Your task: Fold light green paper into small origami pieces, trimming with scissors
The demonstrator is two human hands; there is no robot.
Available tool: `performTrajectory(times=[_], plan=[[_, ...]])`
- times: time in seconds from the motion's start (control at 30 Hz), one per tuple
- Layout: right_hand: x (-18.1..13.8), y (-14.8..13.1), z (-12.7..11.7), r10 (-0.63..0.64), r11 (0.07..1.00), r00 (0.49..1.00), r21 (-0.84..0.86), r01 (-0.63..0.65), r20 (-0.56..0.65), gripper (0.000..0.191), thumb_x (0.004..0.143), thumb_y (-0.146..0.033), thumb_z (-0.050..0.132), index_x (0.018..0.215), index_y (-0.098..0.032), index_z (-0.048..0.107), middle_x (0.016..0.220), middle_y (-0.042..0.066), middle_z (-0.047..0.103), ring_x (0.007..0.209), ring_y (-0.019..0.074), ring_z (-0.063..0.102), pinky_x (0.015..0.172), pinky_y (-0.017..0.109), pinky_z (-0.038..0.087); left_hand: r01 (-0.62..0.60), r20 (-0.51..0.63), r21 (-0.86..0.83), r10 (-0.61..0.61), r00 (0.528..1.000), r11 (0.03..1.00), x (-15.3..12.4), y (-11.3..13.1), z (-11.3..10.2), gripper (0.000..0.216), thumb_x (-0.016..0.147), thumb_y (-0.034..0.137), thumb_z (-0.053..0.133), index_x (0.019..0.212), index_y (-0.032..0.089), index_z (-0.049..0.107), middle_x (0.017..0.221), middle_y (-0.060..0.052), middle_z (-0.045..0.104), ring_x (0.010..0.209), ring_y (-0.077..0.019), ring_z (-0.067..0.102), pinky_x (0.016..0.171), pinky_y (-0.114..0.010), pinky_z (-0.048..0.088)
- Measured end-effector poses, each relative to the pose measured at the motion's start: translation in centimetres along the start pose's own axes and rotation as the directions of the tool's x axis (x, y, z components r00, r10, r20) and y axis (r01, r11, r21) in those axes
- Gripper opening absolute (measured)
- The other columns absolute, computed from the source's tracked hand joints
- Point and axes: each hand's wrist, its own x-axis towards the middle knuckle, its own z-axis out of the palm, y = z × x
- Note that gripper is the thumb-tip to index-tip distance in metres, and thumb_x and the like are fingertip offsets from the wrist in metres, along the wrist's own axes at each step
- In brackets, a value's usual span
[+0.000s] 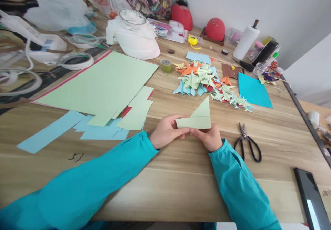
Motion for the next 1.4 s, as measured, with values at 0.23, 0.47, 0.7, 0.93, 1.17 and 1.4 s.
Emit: performTrajectory(times=[0.23,0.47,0.7,0.93,1.17,1.4], plan=[[-0.1,0.0,0.0,0.097,0.992,0.994,0.083,-0.093,-0.053,0.024,0.060,-0.035,0.078,0.069,-0.015,0.069,0.057,0.002,0.066,0.048,0.0144,0.059,0.043,0.025,0.052,0.028,0.037,0.058,-0.031,0.999,0.998,-0.1,0.2,-0.1,0.044,0.062,0.014,0.072,0.104,0.009,0.058,0.063,-0.001,0.064,0.049,-0.0097,0.058,0.046,-0.021,0.049],[0.0,0.1,-0.3,0.132,0.987,0.987,0.107,-0.122,-0.093,0.023,0.057,-0.033,0.079,0.061,-0.013,0.068,0.049,0.002,0.064,0.038,0.0119,0.054,0.038,0.024,0.049,0.030,0.060,0.067,-0.034,0.998,0.997,0.0,0.4,-0.3,0.046,0.063,0.017,0.073,0.106,0.009,0.057,0.066,-0.002,0.064,0.051,-0.0104,0.058,0.042,-0.020,0.048],[0.0,0.7,-0.5,0.141,0.984,0.983,0.130,-0.125,-0.121,0.019,0.058,-0.029,0.078,0.063,-0.014,0.068,0.048,0.001,0.063,0.038,0.0123,0.054,0.039,0.024,0.048,-0.012,0.087,0.064,0.007,0.996,0.998,0.2,-0.2,-0.4,0.043,0.067,0.016,0.069,0.107,0.010,0.055,0.069,-0.003,0.065,0.051,-0.0108,0.059,0.042,-0.021,0.050],[0.9,0.0,-1.7,0.171,0.916,0.945,0.399,-0.047,-0.280,0.014,0.054,-0.021,0.076,0.054,-0.014,0.064,0.038,-0.003,0.056,0.030,0.0070,0.046,0.030,0.018,0.038,-0.051,0.047,0.008,0.051,0.998,0.999,0.4,-0.2,-0.9,0.035,0.069,0.017,0.065,0.102,0.010,0.055,0.063,0.001,0.061,0.047,-0.0106,0.057,0.042,-0.025,0.053],[0.7,0.3,-1.3,0.139,0.949,0.962,0.308,-0.062,-0.234,0.015,0.056,-0.023,0.077,0.056,-0.013,0.066,0.042,0.000,0.059,0.033,0.0082,0.049,0.032,0.018,0.040,-0.046,0.089,-0.036,0.049,0.995,0.998,0.3,-0.1,-0.6,0.053,0.064,0.019,0.070,0.112,0.012,0.049,0.079,-0.005,0.064,0.067,-0.0173,0.063,0.045,-0.025,0.053],[0.2,0.5,-0.6,0.108,0.991,0.984,0.094,-0.095,-0.144,0.019,0.059,-0.029,0.078,0.060,-0.014,0.066,0.046,0.001,0.063,0.037,0.0109,0.052,0.038,0.022,0.045,-0.155,0.029,0.101,0.153,0.988,0.983,0.3,-1.1,-0.2,0.063,0.067,0.021,0.070,0.123,0.017,0.041,0.106,-0.012,0.061,0.084,-0.0202,0.063,0.052,-0.023,0.052]])
